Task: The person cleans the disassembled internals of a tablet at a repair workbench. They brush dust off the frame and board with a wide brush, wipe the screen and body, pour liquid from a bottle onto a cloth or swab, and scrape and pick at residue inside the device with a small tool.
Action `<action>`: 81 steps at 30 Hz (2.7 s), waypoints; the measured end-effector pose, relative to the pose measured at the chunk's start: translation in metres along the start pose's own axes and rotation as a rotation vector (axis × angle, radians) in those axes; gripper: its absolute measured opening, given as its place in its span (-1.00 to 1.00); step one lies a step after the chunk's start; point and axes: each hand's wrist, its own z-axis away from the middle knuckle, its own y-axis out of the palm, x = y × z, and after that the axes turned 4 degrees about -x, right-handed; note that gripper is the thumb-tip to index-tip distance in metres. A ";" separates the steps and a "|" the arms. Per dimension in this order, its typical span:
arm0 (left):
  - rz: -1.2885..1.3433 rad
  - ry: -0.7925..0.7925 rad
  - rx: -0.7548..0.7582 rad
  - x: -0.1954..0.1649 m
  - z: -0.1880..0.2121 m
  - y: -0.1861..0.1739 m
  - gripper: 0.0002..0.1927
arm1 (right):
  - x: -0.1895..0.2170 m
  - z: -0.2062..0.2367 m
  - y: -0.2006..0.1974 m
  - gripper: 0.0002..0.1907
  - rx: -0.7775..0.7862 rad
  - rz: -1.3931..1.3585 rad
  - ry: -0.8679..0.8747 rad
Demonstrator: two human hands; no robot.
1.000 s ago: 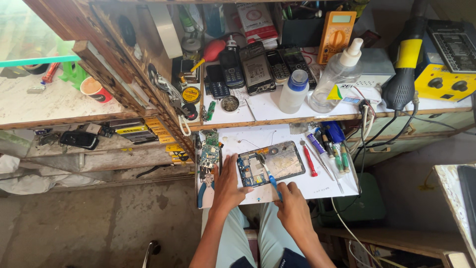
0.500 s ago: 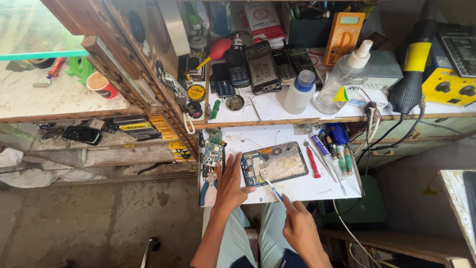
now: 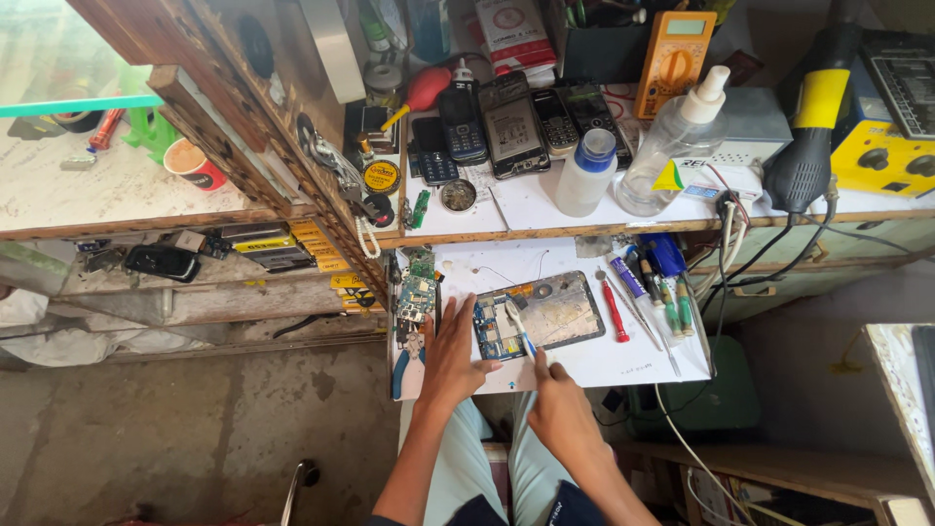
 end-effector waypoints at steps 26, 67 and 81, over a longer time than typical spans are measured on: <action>-0.009 0.075 -0.089 0.008 -0.001 0.006 0.22 | 0.020 -0.010 0.002 -0.42 -0.077 -0.019 -0.089; 0.038 0.037 -0.109 0.012 -0.002 0.012 0.20 | 0.025 -0.004 -0.017 -0.49 -0.107 0.000 0.010; 0.075 0.023 -0.068 0.018 -0.007 0.010 0.20 | 0.005 0.031 -0.021 -0.50 -0.031 -0.048 0.059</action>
